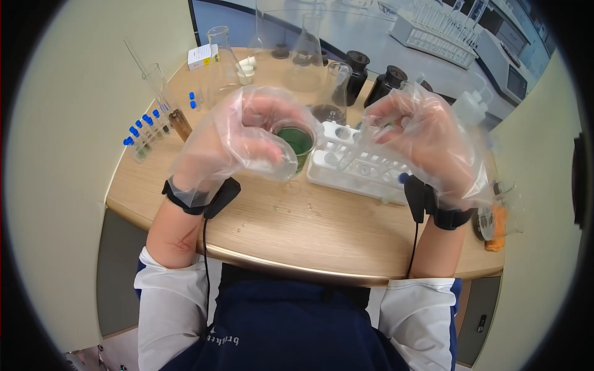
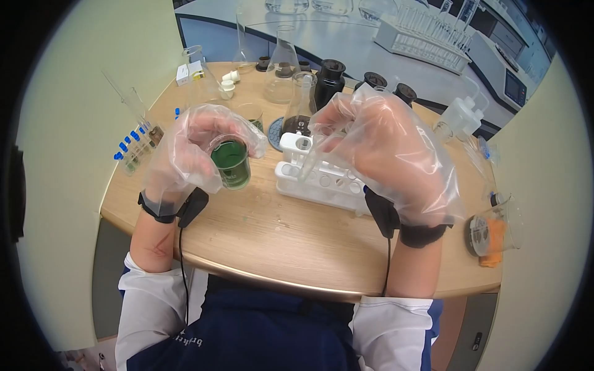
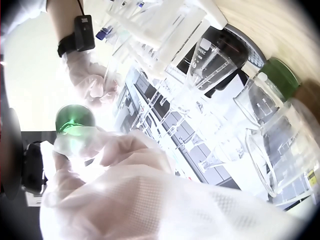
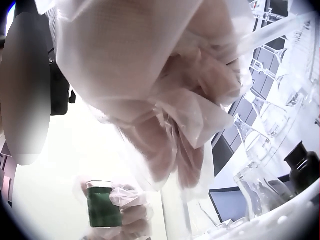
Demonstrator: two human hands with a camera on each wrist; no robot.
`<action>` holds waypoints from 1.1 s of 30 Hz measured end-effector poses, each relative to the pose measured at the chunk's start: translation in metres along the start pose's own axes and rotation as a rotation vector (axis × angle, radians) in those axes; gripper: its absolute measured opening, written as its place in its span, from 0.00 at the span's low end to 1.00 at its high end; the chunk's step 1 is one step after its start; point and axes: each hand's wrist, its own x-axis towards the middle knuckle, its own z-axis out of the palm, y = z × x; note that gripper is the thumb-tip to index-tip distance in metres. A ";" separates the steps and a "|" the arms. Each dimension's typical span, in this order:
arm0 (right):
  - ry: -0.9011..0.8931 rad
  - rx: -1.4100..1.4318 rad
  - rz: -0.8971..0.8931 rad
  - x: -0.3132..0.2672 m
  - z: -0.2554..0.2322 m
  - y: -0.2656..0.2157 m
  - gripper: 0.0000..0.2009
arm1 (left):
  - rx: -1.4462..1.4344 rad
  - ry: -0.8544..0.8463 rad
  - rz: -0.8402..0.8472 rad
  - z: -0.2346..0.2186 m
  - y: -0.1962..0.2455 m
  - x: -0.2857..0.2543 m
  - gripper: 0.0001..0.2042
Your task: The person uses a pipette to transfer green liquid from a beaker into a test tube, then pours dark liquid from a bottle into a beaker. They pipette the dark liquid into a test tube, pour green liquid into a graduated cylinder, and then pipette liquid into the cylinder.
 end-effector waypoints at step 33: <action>0.516 0.534 -0.481 -0.018 -0.029 -0.008 0.32 | -0.119 -0.127 -0.025 0.013 -0.008 0.002 0.21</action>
